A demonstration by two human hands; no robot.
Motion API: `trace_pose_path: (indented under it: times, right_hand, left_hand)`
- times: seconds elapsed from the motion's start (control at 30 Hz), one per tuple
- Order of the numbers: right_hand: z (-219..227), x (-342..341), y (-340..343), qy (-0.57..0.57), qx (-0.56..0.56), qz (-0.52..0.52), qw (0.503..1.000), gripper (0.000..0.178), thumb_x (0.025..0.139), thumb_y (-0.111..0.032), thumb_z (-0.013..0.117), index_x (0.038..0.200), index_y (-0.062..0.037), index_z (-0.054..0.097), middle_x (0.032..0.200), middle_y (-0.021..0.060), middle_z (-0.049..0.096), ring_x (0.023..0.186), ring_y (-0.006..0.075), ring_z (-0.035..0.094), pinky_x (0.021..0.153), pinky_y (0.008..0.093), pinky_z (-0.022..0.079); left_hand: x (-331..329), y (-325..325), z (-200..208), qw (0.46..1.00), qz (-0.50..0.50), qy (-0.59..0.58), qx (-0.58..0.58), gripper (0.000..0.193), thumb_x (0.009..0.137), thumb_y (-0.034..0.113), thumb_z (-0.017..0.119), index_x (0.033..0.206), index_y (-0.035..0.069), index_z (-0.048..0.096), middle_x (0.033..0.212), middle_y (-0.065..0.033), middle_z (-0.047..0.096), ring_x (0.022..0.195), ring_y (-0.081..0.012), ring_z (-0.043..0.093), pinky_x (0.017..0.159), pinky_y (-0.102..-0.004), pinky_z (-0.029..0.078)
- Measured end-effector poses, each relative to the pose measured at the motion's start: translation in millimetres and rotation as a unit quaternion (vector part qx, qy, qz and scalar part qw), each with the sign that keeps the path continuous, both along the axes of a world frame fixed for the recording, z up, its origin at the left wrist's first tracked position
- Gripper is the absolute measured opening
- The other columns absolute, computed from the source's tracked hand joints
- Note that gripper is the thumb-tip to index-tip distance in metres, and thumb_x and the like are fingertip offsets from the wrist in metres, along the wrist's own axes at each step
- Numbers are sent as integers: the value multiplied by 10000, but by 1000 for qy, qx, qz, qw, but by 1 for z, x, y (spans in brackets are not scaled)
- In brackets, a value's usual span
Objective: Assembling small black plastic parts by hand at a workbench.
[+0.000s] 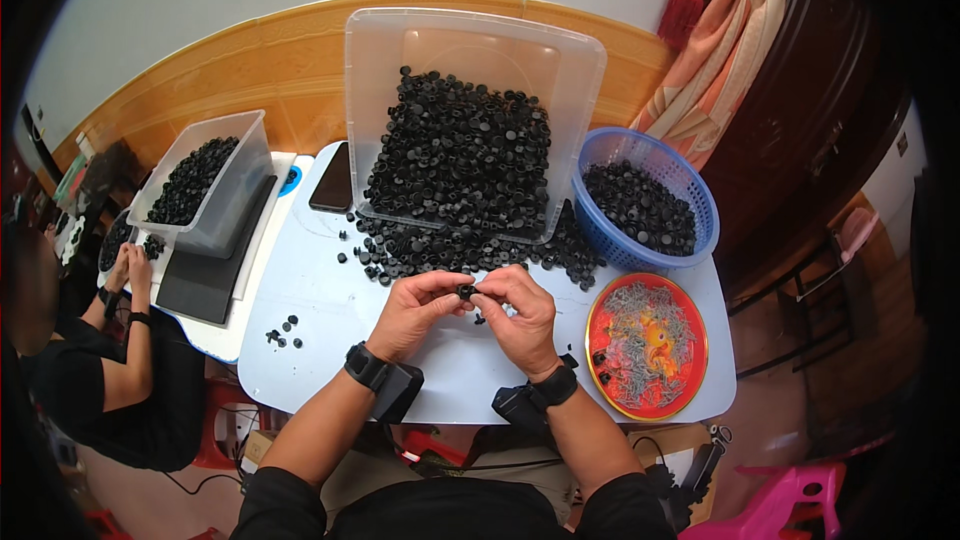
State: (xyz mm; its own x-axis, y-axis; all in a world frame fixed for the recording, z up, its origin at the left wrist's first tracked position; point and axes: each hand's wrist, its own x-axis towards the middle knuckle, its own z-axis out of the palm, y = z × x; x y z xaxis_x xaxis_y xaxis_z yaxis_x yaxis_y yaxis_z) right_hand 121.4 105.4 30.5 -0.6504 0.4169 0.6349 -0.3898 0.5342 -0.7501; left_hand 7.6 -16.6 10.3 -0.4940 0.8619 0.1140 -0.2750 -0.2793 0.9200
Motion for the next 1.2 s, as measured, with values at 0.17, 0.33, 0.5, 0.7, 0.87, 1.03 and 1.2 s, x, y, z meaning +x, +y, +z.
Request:
trace_pose_path:
  times: [0.17,0.33,0.5,0.7,0.87,1.03,1.2]
  right_hand:
    - [-2,0,-1,-12,-8,9,1000,138,700,87,634,815,16,607,823,82,569,708,132,564,588,226,481]
    - [-9,-3,1,-22,-106,45,993,125,708,93,626,813,30,602,839,79,560,662,122,582,542,218,507]
    - [-9,-4,1,-26,-134,73,988,126,707,100,627,814,33,616,842,73,554,677,113,574,532,214,512]
    - [-10,-4,3,-32,-143,91,985,121,721,101,621,819,30,628,834,75,549,669,111,562,529,204,496]
    - [-9,-3,3,-36,-156,99,982,117,728,107,613,816,32,626,830,74,550,658,109,559,522,200,485]
    - [-9,-2,3,-35,-180,99,978,108,736,120,594,810,45,619,836,94,559,631,127,570,532,213,499]
    - [-6,-1,1,-51,-202,99,973,101,743,109,597,816,42,617,843,83,557,640,114,567,528,203,497]
  left_hand:
    - [1,-1,2,999,10,46,-11,260,836,34,568,1093,3,582,907,-62,622,800,-110,594,743,-235,483]
    - [3,0,6,998,22,50,-10,229,820,16,571,1049,-2,583,892,-61,613,804,-115,573,749,-246,473]
    - [1,-3,8,998,25,49,6,198,813,22,583,1009,1,592,883,-46,618,770,-93,573,725,-229,471]
    - [1,-3,5,997,30,66,-20,198,818,10,567,1014,-5,593,869,-52,616,769,-103,568,727,-239,474]
    - [0,-3,1,998,20,55,-22,206,832,31,566,1030,-15,603,871,-63,628,753,-110,580,713,-242,485]
    - [0,-2,0,1000,13,22,-15,215,843,48,566,1043,-22,599,879,-71,633,755,-111,586,717,-238,488]
    - [0,-2,0,1000,12,17,-12,216,848,50,559,1047,-27,597,879,-73,635,750,-109,588,718,-236,489]
